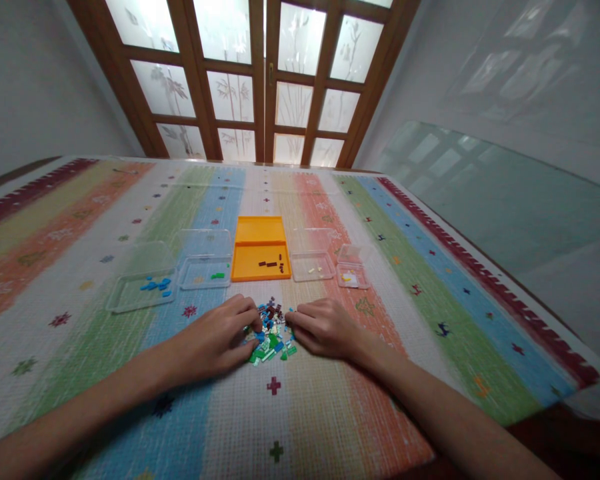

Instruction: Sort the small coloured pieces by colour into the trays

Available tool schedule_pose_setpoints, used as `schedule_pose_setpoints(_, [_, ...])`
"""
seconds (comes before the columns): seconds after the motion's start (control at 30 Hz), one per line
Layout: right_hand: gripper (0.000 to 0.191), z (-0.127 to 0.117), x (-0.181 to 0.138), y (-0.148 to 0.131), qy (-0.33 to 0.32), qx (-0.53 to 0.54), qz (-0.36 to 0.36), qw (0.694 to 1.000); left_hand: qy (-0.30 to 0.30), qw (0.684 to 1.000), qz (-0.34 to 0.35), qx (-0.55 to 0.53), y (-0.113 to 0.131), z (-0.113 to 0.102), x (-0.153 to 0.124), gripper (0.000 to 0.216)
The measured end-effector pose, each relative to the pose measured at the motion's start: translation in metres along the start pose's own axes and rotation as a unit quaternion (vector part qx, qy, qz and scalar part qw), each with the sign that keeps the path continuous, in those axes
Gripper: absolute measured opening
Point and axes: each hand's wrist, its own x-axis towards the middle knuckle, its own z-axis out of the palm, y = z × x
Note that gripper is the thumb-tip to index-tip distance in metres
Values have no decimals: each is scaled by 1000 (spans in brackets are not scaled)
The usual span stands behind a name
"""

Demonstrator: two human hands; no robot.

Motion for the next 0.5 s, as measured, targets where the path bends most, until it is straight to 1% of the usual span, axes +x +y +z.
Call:
schedule_pose_setpoints(0.13, [34, 0, 1, 0, 12, 4, -4, 1000, 7, 1000, 11, 19, 0, 1, 0, 10])
schedule_pose_setpoints(0.33, [34, 0, 0, 0, 9, 3, -3, 1000, -8, 1000, 17, 18, 1, 0, -1, 13])
schedule_pose_setpoints(0.5, [31, 1, 0, 0, 0, 3, -3, 1000, 7, 998, 43, 38, 2, 1, 0, 13])
